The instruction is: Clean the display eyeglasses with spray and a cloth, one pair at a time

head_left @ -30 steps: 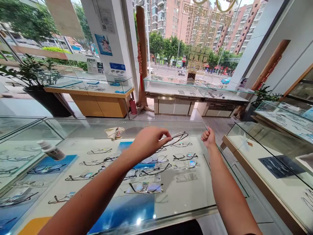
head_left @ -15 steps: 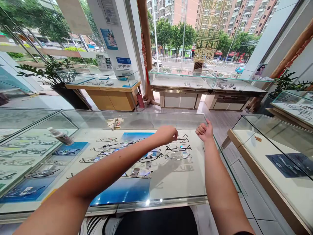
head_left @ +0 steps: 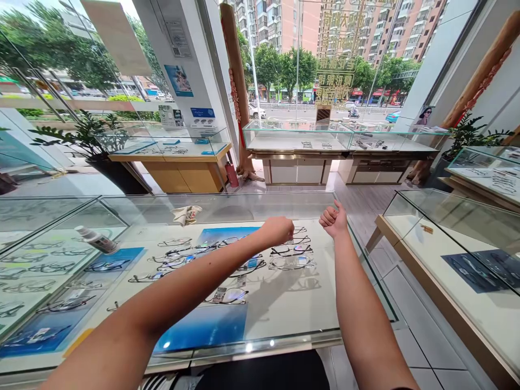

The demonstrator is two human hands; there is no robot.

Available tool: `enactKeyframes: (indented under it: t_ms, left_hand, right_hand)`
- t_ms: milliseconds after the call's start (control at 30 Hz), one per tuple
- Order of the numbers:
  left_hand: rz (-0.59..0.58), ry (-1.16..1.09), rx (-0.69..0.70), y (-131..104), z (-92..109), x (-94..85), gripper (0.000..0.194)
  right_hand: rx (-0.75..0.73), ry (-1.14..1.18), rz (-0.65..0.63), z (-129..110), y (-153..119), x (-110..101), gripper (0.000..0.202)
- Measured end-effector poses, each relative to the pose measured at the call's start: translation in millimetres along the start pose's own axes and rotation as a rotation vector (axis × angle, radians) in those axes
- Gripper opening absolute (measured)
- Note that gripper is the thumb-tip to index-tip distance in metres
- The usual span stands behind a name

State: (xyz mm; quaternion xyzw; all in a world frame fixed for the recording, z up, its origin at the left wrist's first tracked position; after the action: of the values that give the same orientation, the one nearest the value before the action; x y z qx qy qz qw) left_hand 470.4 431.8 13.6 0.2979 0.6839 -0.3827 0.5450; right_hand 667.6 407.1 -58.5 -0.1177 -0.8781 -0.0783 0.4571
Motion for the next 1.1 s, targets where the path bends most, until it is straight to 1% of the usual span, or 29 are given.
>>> enactKeyframes:
  t_ms: [133, 200, 333, 467, 533, 633, 733, 767, 833, 900, 933, 967, 1033, 1100]
  left_hand:
    - [0.016, 0.004, -0.026, 7, -11, -12.6, 0.022]
    - [0.011, 0.005, -0.05, 12, -16, -16.1, 0.021]
    - [-0.018, -0.013, -0.078, 22, -20, -11.5, 0.02]
    - [-0.008, -0.072, -0.101, 29, -26, -5.6, 0.017]
    - [0.016, -0.118, -0.121, 30, -34, -8.2, 0.014]
    - [0.087, -0.186, -0.149, 22, -53, -20.6, 0.014]
    - [0.217, -0.313, -0.157, -5, -79, -34.3, 0.018]
    - [0.295, -0.407, -0.159, -19, -91, -37.7, 0.021]
    - [0.479, -0.604, -0.188, -53, -119, -37.5, 0.026]
    - [0.709, -0.721, -0.242, -92, -150, -30.2, 0.028]
    - [0.827, -0.759, -0.264, -112, -165, -24.2, 0.028]
    - [0.918, -0.791, -0.278, -128, -177, -16.4, 0.027]
    - [1.036, -0.825, -0.295, -150, -197, -0.7, 0.024]
    - [1.093, -0.84, -0.315, -161, -213, 11.4, 0.022]
  right_hand:
    - [-0.002, 0.002, -0.009, 0, -1, 1, 0.066]
    - [-0.007, 0.003, -0.004, -1, -1, 0, 0.062]
    - [-0.046, 0.002, 0.045, -4, 0, -6, 0.056]
    - [-0.115, -0.015, 0.111, -9, 3, -16, 0.059]
    - [-0.161, -0.026, 0.152, -12, 4, -22, 0.061]
    - [-0.237, -0.026, 0.207, -17, 4, -30, 0.061]
    - [-0.289, -0.019, 0.247, -21, 4, -37, 0.06]
    - [-0.3, -0.021, 0.259, -22, 3, -39, 0.06]
    - [-0.314, -0.031, 0.279, -24, 3, -42, 0.059]
    - [-0.321, -0.049, 0.291, -25, 2, -43, 0.059]
    - [-0.322, -0.062, 0.294, -25, 1, -43, 0.06]
    - [-0.322, -0.077, 0.295, -25, 1, -43, 0.06]
    - [-0.322, -0.117, 0.296, -25, -1, -42, 0.061]
    - [-0.32, -0.169, 0.297, -26, -4, -39, 0.062]
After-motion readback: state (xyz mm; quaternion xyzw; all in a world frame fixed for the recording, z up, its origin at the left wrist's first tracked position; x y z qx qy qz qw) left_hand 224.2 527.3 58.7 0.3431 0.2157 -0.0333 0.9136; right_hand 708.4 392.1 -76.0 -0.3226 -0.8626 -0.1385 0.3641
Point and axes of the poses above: each hand's wrist, its own y-axis towards the middle knuckle, its own x-axis out of the palm, z = x × y, the point moved 9 cm from there along y, towards the middle knuckle, and after that the axes turned 8 degrees about y, right-handed, at the moved point
